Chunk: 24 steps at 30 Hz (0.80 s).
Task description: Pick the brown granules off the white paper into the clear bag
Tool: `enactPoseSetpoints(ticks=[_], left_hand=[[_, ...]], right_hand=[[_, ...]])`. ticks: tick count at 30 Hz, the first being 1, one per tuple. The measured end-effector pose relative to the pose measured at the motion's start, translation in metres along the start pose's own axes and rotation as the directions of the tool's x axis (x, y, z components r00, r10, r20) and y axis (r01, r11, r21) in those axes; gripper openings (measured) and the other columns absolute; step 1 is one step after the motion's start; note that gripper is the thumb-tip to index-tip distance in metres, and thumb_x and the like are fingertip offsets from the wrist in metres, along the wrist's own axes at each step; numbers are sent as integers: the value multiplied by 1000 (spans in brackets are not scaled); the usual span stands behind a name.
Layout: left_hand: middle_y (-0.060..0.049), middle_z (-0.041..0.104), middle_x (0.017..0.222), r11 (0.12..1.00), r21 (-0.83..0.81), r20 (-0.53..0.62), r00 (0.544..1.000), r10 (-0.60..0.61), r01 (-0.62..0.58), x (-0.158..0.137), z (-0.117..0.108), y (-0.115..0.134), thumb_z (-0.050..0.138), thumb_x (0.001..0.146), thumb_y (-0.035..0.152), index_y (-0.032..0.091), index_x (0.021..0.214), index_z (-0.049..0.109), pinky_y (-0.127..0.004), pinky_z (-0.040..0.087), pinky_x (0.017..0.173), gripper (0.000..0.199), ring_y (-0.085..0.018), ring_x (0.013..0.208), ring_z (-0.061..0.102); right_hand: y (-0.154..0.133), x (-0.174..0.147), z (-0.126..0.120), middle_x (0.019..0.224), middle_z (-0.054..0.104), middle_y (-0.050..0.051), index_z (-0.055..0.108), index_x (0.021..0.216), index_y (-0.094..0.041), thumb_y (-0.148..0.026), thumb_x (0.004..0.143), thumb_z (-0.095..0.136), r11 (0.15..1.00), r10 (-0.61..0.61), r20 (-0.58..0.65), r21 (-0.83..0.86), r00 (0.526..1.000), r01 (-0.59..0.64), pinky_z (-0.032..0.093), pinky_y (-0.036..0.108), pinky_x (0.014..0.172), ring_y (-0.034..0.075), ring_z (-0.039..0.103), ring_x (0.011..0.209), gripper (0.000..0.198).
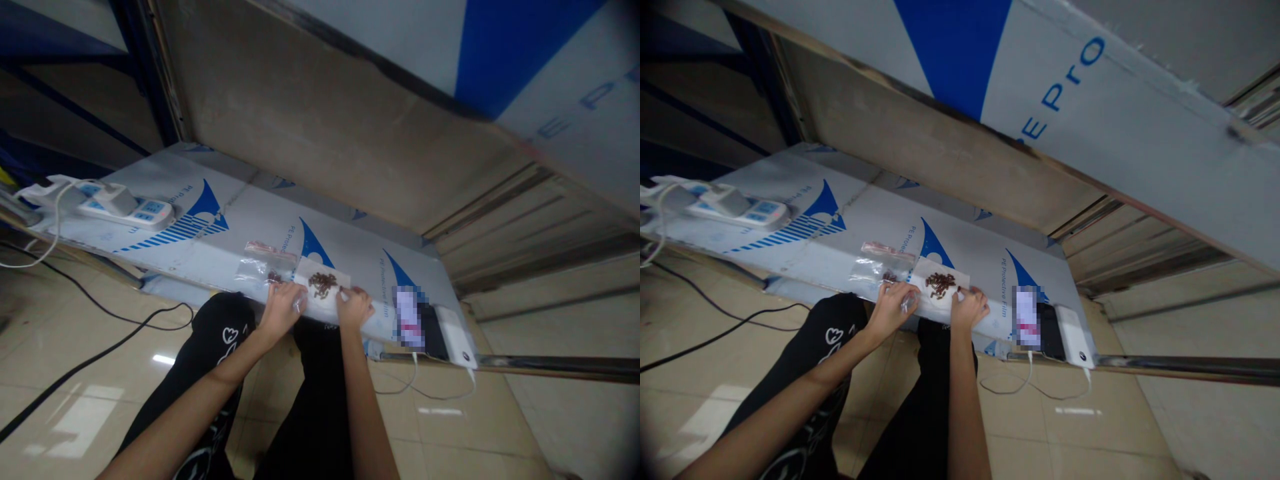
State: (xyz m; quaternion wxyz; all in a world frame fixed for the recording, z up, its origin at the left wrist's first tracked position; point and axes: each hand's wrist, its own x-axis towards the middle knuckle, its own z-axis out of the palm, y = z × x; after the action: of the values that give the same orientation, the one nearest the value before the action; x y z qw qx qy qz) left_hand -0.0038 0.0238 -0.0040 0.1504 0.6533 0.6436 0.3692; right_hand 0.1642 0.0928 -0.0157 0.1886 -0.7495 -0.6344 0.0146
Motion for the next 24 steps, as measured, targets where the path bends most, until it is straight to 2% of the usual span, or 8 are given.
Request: enactPoseSetpoints(ticks=[11,14,16,18,21,24], left_hand=[[0,63,85,1000,1,23,1000,-8,8,0,1,-2,49,77,20,22,89,55,-34,27,82,13,-19,83,56],[0,63,84,1000,-4,24,1000,-14,14,1,1,-1,49,77,20,22,88,55,-34,27,81,13,-18,83,56],[0,63,83,1000,-1,26,1000,-19,19,1,0,-1,49,77,19,22,87,55,-34,27,81,12,-18,82,56],[0,63,83,1000,4,28,999,-21,20,1,0,-1,49,77,19,22,87,55,-34,27,81,12,-18,82,55],[0,63,86,1000,11,38,999,-23,22,1,-1,0,50,76,17,22,89,55,-34,28,80,15,-19,85,55],[0,63,89,1000,13,53,998,-19,19,1,-1,0,51,76,17,22,92,56,-34,28,80,18,-19,87,54]], right_hand=[[-6,2,-4,100,58,12,70,81,-23,-36,68,59,999,39,47,5,998,-39,27,44,83,30,45,99,21],[-7,3,-4,102,58,11,71,78,-23,-36,66,62,998,16,51,64,999,-19,28,45,85,30,45,99,20],[-9,3,-4,104,59,9,71,76,-22,-36,65,63,983,-54,56,178,997,43,30,44,86,28,46,100,19],[-12,1,-6,104,59,7,71,72,-22,-34,65,64,926,-200,52,335,978,172,33,40,88,26,48,101,15],[-18,-8,-11,104,60,6,69,67,-22,-29,66,65,760,-441,3,533,897,372,36,37,89,22,50,101,9],[-24,-20,-17,105,59,6,69,67,-22,-27,66,66,663,-534,-16,612,845,430,37,38,90,21,52,99,5]])
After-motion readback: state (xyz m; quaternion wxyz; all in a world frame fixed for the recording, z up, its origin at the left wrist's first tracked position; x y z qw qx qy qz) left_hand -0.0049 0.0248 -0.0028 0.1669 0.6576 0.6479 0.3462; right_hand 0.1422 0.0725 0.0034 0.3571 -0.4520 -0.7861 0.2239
